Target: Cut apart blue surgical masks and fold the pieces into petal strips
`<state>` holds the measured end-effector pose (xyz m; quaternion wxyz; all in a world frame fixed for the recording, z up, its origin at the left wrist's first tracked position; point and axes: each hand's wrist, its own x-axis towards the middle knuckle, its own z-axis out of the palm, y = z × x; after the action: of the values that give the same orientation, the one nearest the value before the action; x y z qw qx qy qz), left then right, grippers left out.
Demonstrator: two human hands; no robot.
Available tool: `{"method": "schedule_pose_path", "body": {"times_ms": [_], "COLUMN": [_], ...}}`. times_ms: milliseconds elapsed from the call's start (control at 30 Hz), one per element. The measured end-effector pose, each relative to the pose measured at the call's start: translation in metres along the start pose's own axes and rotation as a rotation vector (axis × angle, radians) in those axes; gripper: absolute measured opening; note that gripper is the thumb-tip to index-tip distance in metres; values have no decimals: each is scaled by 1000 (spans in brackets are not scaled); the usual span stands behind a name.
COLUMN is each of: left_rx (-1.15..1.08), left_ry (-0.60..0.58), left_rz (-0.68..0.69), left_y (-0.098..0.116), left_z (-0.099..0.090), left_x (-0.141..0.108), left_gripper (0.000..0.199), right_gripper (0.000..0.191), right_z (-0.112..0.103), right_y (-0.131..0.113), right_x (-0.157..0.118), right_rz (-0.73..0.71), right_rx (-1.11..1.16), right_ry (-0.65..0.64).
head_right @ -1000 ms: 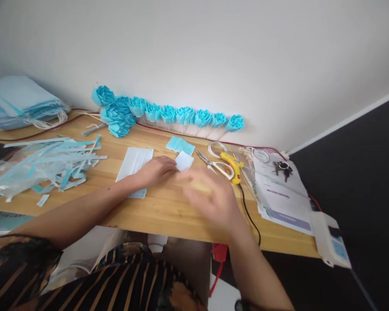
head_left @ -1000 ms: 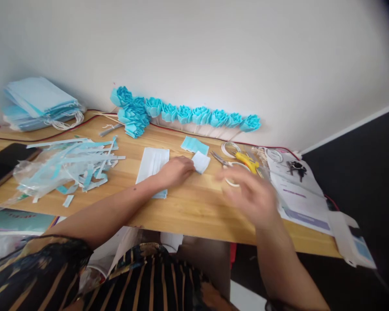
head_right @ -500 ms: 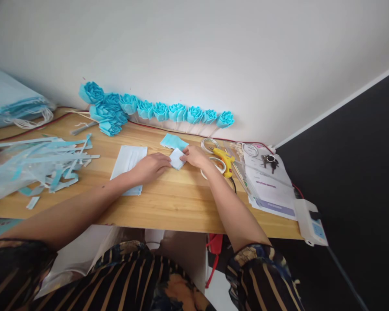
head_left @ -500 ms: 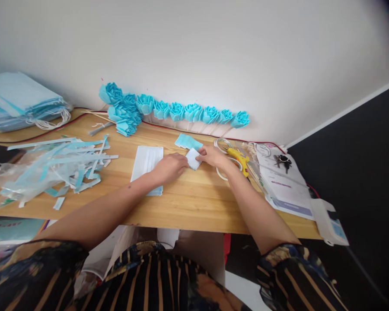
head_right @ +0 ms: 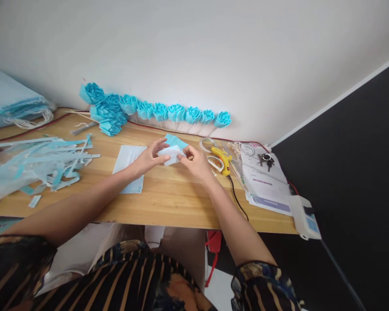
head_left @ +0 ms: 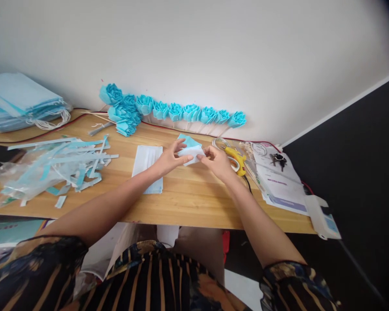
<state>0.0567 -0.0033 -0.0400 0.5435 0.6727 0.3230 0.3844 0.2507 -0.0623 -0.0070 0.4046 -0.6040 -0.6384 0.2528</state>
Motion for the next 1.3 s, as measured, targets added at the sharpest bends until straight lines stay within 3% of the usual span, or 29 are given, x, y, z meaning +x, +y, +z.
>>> {"method": "schedule_pose_path", "body": {"times_ms": [67,233,400,500,667,867,1100,1300], "left_rx": [-73,-225,-46,74,163,90,398,499], "left_ry": [-37,-11,19,16,15,3,29,-42], "left_rz": [-56,-73,-27,23,53,92,202,257], "left_y": [3,5,3,1,-4,-6,1,-10], "left_z": [1,-3,-3,-2,-3,-3,-8,-6], "left_x": [-2,-4,-3,-2,-1,1,-1,0], "left_gripper": [85,45,32,27,24,27,29,29], "right_gripper": [21,25,49,45,26,24,18,17], "right_z": [4,13,4,0,6,6,9,17], "right_y": [-3,1,-4,-10,-11,-3,12,23], "right_x": [-5,-10,-5,0,6,11,12,7], "right_rz": [2,7,17,-19,-58,-142,-343,-314], "right_rx": [38,171,197,124,-60,-55,-126,-125], "right_ry": [21,-12,-89,-78,-50,19,58,-27]}}
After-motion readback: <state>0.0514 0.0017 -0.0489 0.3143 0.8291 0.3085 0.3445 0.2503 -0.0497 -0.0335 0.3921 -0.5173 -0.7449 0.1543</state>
